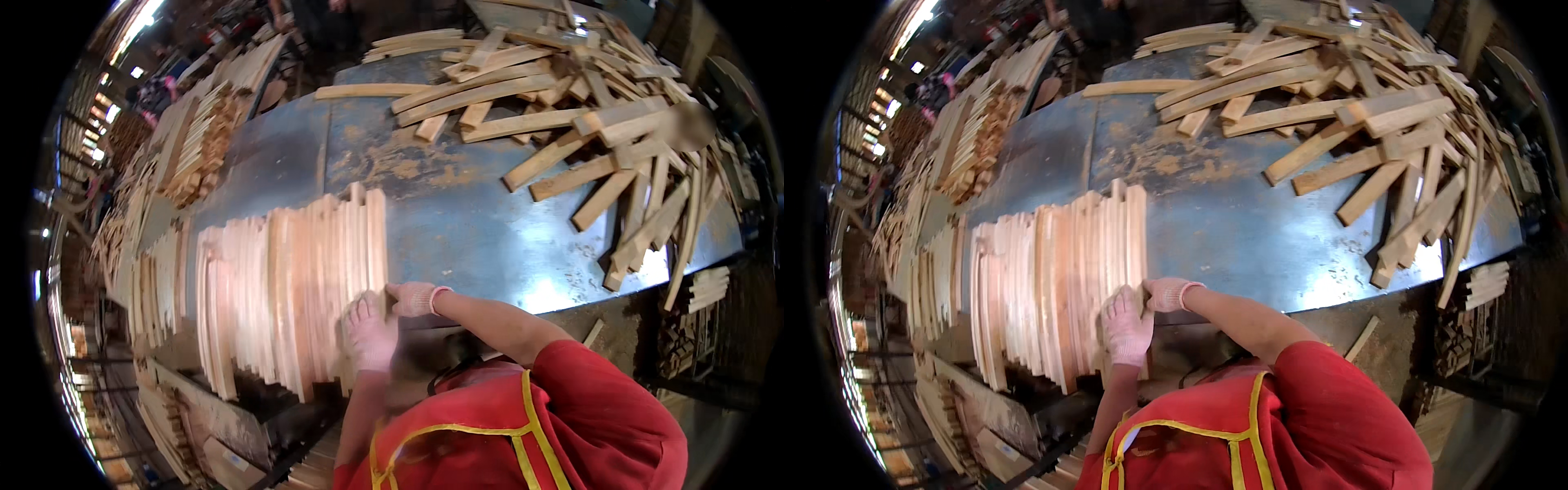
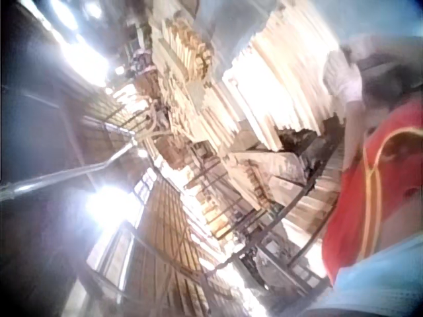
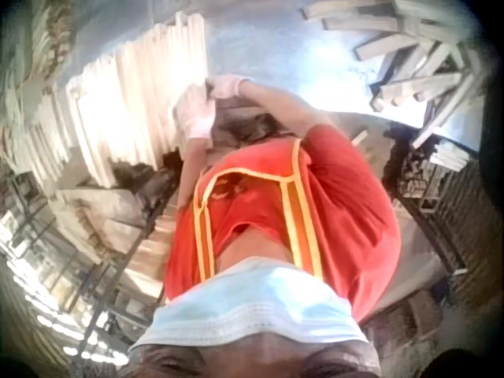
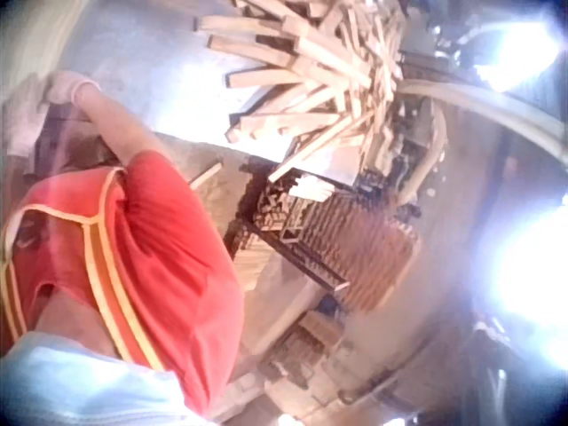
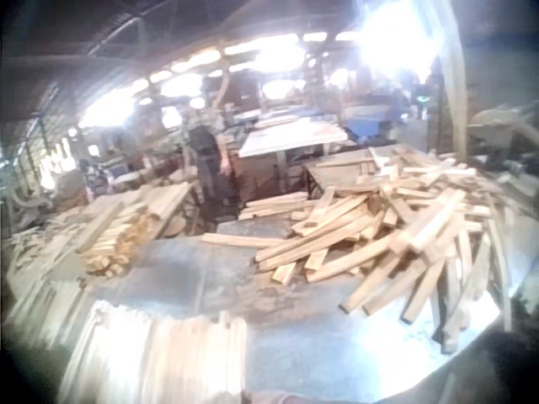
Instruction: The person repeatedly picks up thin wooden planks from a large pile on a metal table and stacks them neatly beside the pile. The person uses both hands to align and place the planks into a growing stack.
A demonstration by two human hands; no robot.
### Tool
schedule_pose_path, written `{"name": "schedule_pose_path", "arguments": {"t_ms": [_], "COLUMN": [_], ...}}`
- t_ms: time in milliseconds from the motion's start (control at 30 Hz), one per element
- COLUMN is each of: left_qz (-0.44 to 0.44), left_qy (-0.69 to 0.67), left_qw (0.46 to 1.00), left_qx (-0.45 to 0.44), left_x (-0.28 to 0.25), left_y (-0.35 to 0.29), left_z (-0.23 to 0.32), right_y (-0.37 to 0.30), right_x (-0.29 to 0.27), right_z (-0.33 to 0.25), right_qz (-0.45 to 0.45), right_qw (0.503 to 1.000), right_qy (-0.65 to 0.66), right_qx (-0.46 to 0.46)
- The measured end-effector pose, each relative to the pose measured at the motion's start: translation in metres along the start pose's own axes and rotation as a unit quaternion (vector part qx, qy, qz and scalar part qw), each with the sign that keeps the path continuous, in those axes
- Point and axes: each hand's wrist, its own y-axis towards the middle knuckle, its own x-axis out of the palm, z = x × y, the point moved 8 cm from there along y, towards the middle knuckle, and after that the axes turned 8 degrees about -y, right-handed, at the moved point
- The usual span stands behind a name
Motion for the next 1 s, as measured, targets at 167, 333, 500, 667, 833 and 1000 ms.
{"name": "schedule_pose_path", "arguments": {"t_ms": [167,333,500,667,833,1000], "left_qz": [0.026,-0.005,0.017,-0.049,-0.041,-0.203], "left_qy": [-0.028,-0.022,-0.009,-0.098,-0.059,-0.029], "left_qw": [0.998,0.999,0.964,0.934,0.964,0.945], "left_qx": [0.054,0.031,0.266,0.341,0.257,0.254], "left_x": [-0.007,-0.001,0.032,0.079,0.129,0.099], "left_y": [-0.011,0.026,0.076,0.136,0.191,0.147], "left_z": [0.003,0.061,0.230,0.409,0.478,0.503], "right_y": [-0.104,-0.324,-0.586,-0.697,-0.685,-0.663], "right_x": [-0.064,-0.143,-0.161,-0.116,-0.107,-0.087], "right_z": [0.088,0.302,0.470,0.566,0.609,0.586], "right_qz": [0.162,0.483,0.728,0.581,0.565,0.568], "right_qw": [0.973,0.791,0.513,0.470,0.500,0.556], "right_qy": [0.160,0.295,0.113,0.220,0.216,0.023], "right_qx": [0.030,0.233,0.441,0.627,0.620,0.606]}}
